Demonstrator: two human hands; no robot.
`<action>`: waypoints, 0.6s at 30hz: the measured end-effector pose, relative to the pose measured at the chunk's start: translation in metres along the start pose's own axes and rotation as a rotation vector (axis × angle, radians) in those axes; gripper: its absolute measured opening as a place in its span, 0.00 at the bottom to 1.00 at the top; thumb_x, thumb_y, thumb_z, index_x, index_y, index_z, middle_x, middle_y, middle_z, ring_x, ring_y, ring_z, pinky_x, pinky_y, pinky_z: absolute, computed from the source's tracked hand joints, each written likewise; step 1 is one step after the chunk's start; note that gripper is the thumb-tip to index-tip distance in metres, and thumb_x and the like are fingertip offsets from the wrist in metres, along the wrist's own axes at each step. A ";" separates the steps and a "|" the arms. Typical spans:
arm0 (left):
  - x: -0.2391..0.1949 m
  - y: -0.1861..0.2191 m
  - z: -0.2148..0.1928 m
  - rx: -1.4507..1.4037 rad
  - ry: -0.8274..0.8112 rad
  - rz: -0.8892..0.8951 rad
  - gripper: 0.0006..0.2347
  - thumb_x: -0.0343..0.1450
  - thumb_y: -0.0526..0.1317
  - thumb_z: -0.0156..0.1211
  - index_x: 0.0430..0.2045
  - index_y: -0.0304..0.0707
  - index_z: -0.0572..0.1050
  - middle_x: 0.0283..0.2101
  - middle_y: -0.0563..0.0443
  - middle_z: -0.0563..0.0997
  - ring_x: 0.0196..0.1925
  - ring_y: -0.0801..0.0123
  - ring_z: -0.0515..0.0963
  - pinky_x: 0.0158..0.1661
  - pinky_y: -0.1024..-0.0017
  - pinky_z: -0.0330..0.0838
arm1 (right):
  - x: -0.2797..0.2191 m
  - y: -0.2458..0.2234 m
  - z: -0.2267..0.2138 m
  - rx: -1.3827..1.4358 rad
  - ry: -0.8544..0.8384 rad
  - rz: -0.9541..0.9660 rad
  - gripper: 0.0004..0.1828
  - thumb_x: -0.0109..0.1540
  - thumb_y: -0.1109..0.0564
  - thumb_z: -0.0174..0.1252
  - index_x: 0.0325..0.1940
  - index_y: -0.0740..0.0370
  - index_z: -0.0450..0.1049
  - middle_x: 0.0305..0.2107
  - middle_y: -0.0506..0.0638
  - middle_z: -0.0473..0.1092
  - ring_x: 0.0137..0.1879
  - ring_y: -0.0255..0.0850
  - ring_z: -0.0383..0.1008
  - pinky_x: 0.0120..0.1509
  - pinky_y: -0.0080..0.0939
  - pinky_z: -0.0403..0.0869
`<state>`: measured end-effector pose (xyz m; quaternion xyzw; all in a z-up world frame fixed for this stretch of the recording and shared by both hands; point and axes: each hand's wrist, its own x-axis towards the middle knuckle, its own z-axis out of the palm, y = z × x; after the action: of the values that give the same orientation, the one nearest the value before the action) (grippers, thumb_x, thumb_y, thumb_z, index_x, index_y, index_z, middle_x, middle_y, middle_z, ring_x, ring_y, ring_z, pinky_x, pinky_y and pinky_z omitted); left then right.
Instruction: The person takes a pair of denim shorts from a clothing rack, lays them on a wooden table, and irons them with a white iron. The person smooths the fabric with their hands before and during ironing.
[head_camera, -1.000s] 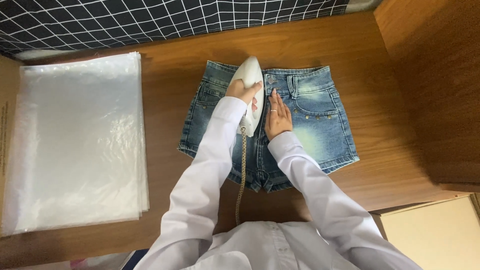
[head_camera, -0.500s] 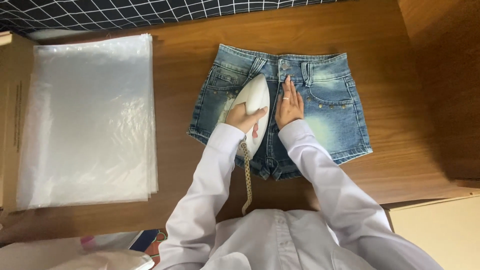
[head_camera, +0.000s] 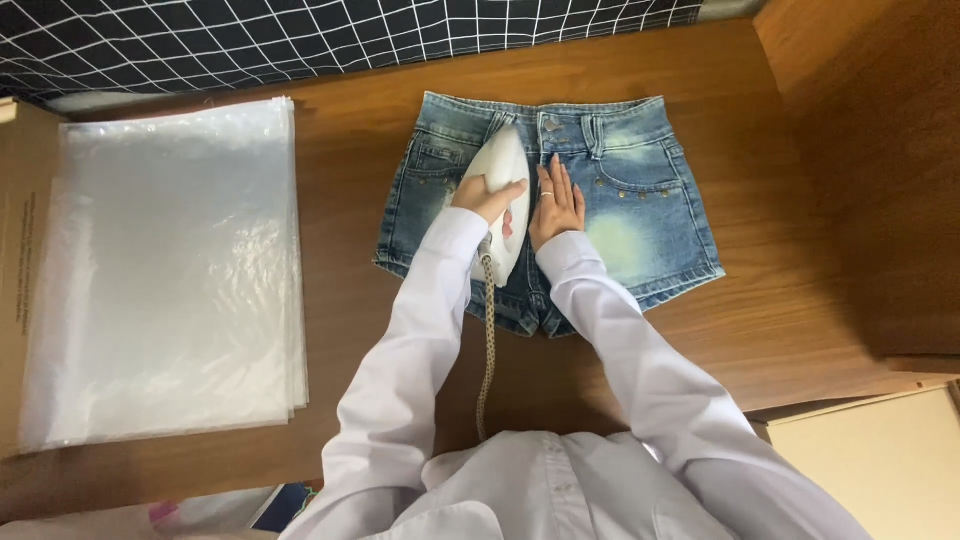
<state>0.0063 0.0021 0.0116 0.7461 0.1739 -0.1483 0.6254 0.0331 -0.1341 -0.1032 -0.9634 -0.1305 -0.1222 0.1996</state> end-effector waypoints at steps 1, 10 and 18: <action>-0.012 0.000 -0.002 -0.001 0.001 0.006 0.13 0.59 0.45 0.55 0.24 0.31 0.71 0.12 0.45 0.72 0.11 0.66 0.75 0.17 0.71 0.72 | 0.001 0.002 0.000 -0.002 0.005 -0.003 0.27 0.60 0.59 0.38 0.64 0.51 0.47 0.64 0.49 0.40 0.68 0.42 0.42 0.68 0.47 0.44; -0.057 -0.022 -0.006 -0.127 -0.009 -0.002 0.13 0.58 0.42 0.59 0.22 0.27 0.70 0.11 0.43 0.70 0.11 0.64 0.73 0.15 0.70 0.72 | -0.030 0.035 0.018 0.047 -0.068 -0.084 0.23 0.63 0.54 0.39 0.63 0.45 0.48 0.64 0.45 0.39 0.68 0.38 0.41 0.68 0.47 0.45; -0.051 -0.035 0.014 -0.186 0.072 0.001 0.17 0.58 0.49 0.60 0.22 0.29 0.70 0.12 0.45 0.71 0.11 0.65 0.74 0.15 0.73 0.72 | -0.064 0.033 -0.003 -0.021 -0.086 -0.146 0.24 0.63 0.47 0.37 0.64 0.45 0.48 0.63 0.45 0.42 0.67 0.37 0.43 0.67 0.45 0.46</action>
<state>-0.0555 -0.0104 0.0007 0.6899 0.2089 -0.1044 0.6852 -0.0176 -0.1776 -0.1303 -0.9577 -0.2077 -0.0965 0.1742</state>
